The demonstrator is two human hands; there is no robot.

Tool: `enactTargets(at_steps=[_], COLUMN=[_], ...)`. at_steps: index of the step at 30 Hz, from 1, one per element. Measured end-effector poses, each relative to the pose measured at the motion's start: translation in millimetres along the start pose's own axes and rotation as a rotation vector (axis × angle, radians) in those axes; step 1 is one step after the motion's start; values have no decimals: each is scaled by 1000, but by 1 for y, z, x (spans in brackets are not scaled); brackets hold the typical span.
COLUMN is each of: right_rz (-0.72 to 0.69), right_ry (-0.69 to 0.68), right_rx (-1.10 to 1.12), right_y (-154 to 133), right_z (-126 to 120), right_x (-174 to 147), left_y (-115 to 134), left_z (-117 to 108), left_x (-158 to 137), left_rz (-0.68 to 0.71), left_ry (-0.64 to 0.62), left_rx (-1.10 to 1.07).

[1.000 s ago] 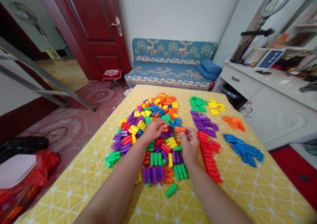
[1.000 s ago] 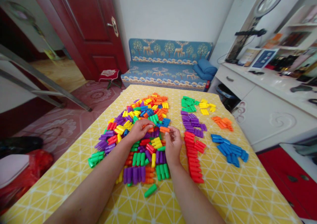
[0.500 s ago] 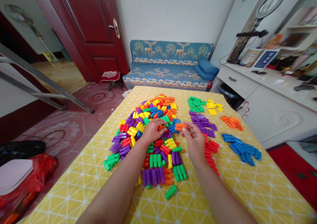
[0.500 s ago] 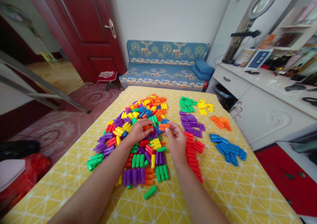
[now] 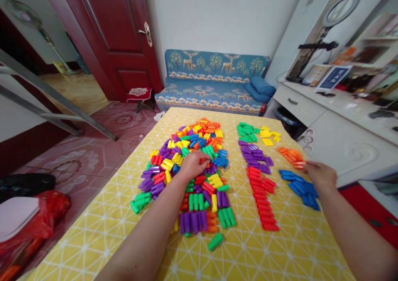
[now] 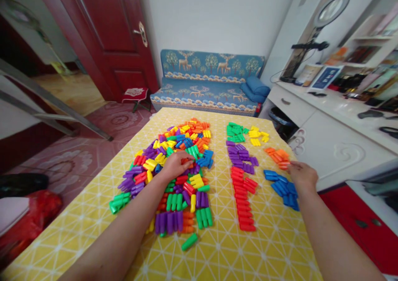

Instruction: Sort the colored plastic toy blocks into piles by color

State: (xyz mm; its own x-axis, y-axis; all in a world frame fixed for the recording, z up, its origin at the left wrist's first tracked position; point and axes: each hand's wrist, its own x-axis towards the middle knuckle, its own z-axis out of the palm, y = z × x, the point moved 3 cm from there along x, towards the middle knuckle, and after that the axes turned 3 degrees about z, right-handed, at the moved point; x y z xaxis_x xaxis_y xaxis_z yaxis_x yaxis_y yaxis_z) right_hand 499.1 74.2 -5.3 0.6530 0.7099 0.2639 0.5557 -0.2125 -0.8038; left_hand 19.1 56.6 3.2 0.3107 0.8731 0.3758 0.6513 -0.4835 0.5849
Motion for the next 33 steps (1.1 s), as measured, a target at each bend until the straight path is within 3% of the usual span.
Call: enactTargets(at_steps=[3,7,9,12,17,21,25,33], right_rz=[84,-117,-188,-276,-408,-555,-650,-555], right_ry=[30,57,-104,-507,-825,-825,-806,-797], right_rx=[-105,61,196,363,287,126,108,202], right_y=[-4,-51,-81,-124,-158,-162,-168,-167], right_z=[-3,13,31,63,103,119,128,134], right_x=[-7,-46,-78,-138,-222,-253,-262,-260], left_y=[1,1,1,1,5,5,2,2], left_z=[-1,-1,-1,0,-1,-1,-4,-8], left_x=[0,0,0,-1,-2,-3,-1,0], left_rz=[6,15,16,21,12,5,16,45], left_ry=[-2,-11,-12,-13,-34,-12,120,209], left_rx=[7,21,31,56,72,11,-87,-149])
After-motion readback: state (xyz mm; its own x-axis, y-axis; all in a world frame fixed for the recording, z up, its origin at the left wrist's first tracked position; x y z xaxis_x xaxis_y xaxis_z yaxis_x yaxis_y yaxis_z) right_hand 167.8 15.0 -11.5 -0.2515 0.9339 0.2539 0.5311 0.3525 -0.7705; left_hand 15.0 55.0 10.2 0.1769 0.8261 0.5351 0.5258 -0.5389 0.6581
